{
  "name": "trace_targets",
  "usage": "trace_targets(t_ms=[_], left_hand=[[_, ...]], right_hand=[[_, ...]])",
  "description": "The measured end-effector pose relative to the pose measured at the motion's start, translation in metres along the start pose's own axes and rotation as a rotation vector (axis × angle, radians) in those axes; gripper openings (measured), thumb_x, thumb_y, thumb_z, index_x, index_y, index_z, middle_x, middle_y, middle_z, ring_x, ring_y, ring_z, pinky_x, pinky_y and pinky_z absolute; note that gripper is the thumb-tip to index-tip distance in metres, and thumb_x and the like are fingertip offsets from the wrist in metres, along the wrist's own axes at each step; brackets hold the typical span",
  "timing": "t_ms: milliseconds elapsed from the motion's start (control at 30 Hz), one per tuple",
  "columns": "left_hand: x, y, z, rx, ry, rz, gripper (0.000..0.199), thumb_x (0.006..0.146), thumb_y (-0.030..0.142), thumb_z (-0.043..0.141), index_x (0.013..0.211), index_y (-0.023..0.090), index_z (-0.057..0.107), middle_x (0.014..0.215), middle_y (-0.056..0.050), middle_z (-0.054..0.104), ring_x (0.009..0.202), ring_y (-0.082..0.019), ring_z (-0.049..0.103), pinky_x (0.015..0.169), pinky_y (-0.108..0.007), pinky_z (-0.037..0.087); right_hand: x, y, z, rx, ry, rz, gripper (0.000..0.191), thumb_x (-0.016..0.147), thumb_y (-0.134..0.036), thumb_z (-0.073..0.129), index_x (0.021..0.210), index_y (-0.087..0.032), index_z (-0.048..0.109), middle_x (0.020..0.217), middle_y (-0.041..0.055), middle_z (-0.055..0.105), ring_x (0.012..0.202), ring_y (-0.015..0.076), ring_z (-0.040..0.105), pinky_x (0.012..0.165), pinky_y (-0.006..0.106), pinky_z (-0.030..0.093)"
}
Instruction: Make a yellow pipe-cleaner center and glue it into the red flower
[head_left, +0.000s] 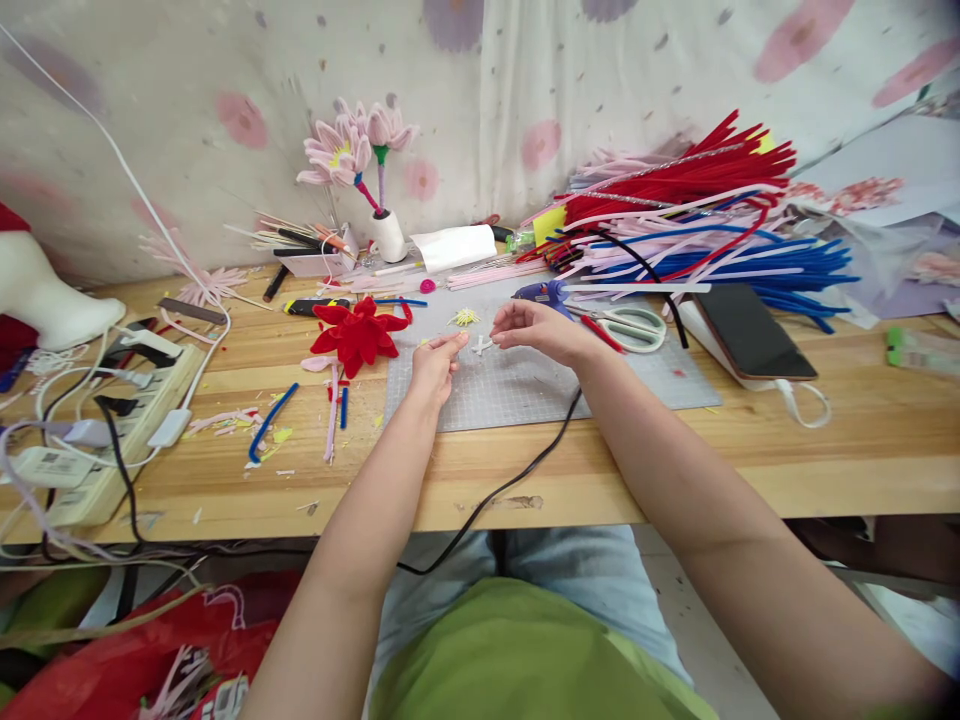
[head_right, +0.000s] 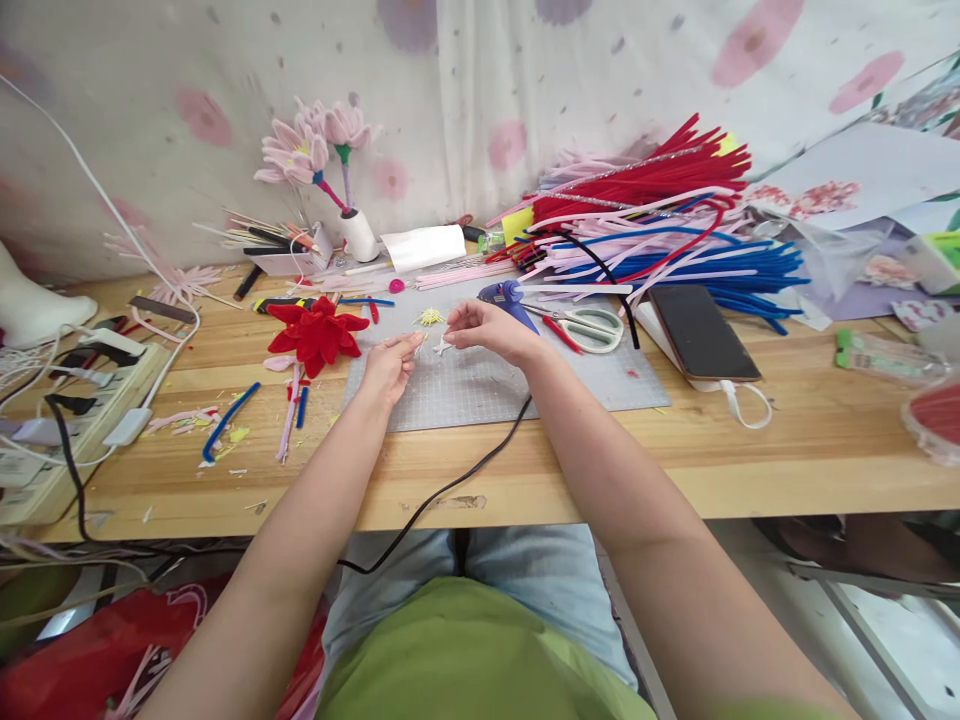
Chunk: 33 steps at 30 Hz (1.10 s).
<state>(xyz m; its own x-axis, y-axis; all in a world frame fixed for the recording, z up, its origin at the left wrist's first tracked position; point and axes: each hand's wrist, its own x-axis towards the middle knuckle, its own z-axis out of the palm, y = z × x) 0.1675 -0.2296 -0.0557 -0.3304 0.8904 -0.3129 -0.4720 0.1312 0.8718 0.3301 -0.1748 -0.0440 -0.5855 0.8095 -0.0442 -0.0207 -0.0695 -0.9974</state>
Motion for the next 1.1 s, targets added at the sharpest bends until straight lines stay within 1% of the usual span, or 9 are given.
trace_targets(t_ms=[133,267,367,433,533,633,867,1000,1100], left_hand=[[0.000,0.001,0.000,-0.024,-0.003,-0.016,0.017,0.050,0.006,0.076,0.059,0.010,0.062,0.056,0.002,0.056,0.044,0.001,0.037,0.037,-0.014,0.020],[0.000,0.000,-0.001,-0.053,-0.010,-0.033,0.016,0.052,0.005,0.075,0.058,0.010,0.061,0.053,0.003,0.054,0.043,0.001,0.037,0.036,-0.013,0.019],[0.001,0.001,-0.001,-0.076,-0.023,-0.052,0.016,0.055,0.003,0.072,0.057,0.010,0.059,0.052,0.003,0.053,0.042,0.001,0.037,0.035,-0.013,0.019],[0.002,0.001,-0.001,-0.101,-0.040,-0.063,0.015,0.057,0.000,0.069,0.055,0.010,0.057,0.052,0.002,0.053,0.042,0.002,0.038,0.035,-0.012,0.019],[0.002,0.001,-0.001,-0.149,-0.052,-0.079,0.019,0.062,-0.004,0.062,0.053,0.010,0.054,0.052,0.002,0.052,0.042,0.002,0.038,0.034,-0.010,0.019],[0.003,0.002,-0.001,-0.193,-0.059,-0.103,0.022,0.064,-0.006,0.060,0.052,0.010,0.052,0.051,0.002,0.051,0.042,0.002,0.039,0.033,-0.009,0.019],[0.007,0.007,-0.006,-0.237,-0.152,-0.275,0.019,0.071,-0.006,0.052,0.060,0.008,0.058,0.052,0.002,0.050,0.039,0.003,0.034,0.030,-0.006,0.018],[0.008,0.006,-0.007,-0.211,-0.172,-0.281,0.017,0.073,-0.004,0.054,0.062,0.008,0.059,0.055,0.001,0.052,0.040,0.003,0.036,0.032,-0.005,0.021],[0.006,0.004,-0.006,-0.174,-0.195,-0.241,0.009,0.070,0.001,0.061,0.065,0.009,0.060,0.055,0.002,0.051,0.040,0.003,0.036,0.033,-0.005,0.021]], right_hand=[[0.006,0.011,0.010,-0.009,0.039,-0.021,0.036,0.054,-0.018,0.075,0.082,-0.017,0.052,0.075,0.0000,0.064,0.072,0.0113,0.059,0.066,0.025,0.047],[0.012,0.022,0.026,-0.011,0.043,-0.050,0.038,0.055,-0.016,0.073,0.086,-0.018,0.050,0.076,-0.0009,0.064,0.074,0.0116,0.060,0.070,0.028,0.048],[0.015,0.025,0.035,-0.009,0.026,-0.069,0.039,0.057,-0.017,0.072,0.089,-0.018,0.049,0.076,-0.0016,0.064,0.073,0.0114,0.060,0.072,0.029,0.047],[0.015,0.025,0.038,-0.012,0.042,-0.090,0.039,0.059,-0.019,0.070,0.090,-0.018,0.048,0.074,-0.0025,0.063,0.071,0.0110,0.060,0.072,0.028,0.046],[0.016,0.025,0.041,-0.004,0.079,-0.105,0.039,0.059,-0.020,0.069,0.091,-0.018,0.046,0.072,-0.0037,0.063,0.069,0.0102,0.059,0.071,0.027,0.045],[0.016,0.025,0.043,0.017,0.093,-0.100,0.041,0.058,-0.020,0.070,0.090,-0.019,0.045,0.070,-0.0046,0.063,0.067,0.0099,0.059,0.070,0.026,0.044],[0.017,0.028,0.046,0.025,0.146,-0.109,0.040,0.054,-0.020,0.070,0.086,-0.020,0.046,0.067,-0.0060,0.062,0.064,0.0100,0.058,0.067,0.026,0.044],[0.019,0.031,0.045,0.056,0.155,-0.104,0.038,0.054,-0.020,0.070,0.083,-0.019,0.046,0.063,-0.0066,0.061,0.061,0.0094,0.057,0.066,0.026,0.043],[0.019,0.032,0.043,0.111,0.176,-0.078,0.040,0.051,-0.021,0.072,0.079,-0.020,0.044,0.061,-0.0066,0.059,0.059,0.0090,0.056,0.064,0.025,0.043]])
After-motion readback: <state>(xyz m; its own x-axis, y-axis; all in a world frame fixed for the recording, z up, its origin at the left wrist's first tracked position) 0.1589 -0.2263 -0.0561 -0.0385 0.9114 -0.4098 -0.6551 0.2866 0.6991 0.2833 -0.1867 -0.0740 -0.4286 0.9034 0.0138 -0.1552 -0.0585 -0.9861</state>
